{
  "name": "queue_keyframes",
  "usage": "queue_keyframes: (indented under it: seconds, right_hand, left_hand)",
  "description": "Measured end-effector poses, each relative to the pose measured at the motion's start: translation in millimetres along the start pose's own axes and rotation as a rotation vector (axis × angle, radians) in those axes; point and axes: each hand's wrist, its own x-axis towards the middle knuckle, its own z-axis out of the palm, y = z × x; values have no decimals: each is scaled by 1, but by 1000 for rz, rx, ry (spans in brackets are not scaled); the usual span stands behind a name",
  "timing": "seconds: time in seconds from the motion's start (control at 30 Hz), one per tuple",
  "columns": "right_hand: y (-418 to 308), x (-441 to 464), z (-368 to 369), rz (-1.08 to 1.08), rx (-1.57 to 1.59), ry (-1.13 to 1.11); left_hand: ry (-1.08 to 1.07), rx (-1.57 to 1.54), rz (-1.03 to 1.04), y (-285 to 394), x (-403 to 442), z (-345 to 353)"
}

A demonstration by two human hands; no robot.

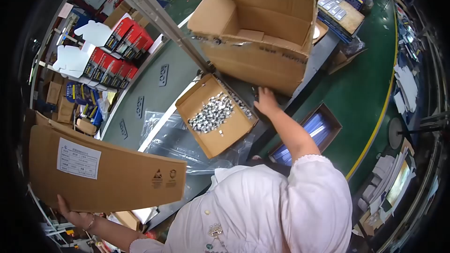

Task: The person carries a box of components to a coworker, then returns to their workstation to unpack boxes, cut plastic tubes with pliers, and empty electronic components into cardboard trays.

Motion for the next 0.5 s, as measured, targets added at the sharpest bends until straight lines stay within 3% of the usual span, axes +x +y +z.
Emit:
queue_keyframes:
  seconds: [0.03, 0.1, 0.17, 0.23, 0.3, 0.33, 0.37, 0.43, 0.5]
  right_hand:
    - [-17, 4, -4, -111, -32, 108]
    - [-75, 2, -75, -476, 303, -108]
    - [-121, 4, -177, -696, 31, -216]
    - [-127, 36, -239, -752, 120, 264]
    - [-112, 107, -286, -637, -284, 450]
    - [-99, 147, -288, -440, -465, 251]
    - [-84, 177, -276, -235, -637, 52]
    - [-60, 208, -240, -133, -860, -269]
    - [-21, 217, -190, -281, -967, -642]
  left_hand:
    - [79, 23, 3, -11, -4, 6]
    - [138, 33, 47, -39, -3, 8]
    - [94, 193, 270, -66, 3, 3]
    - [45, 258, 323, -83, -8, 4]
    - [94, 409, 457, -122, -9, 9]
    - [-89, 703, 645, -142, 22, -83]
    - [295, 224, 370, -123, -24, 2]
    - [317, 403, 518, -136, -18, -48]
    - [244, 381, 489, -129, -30, -57]
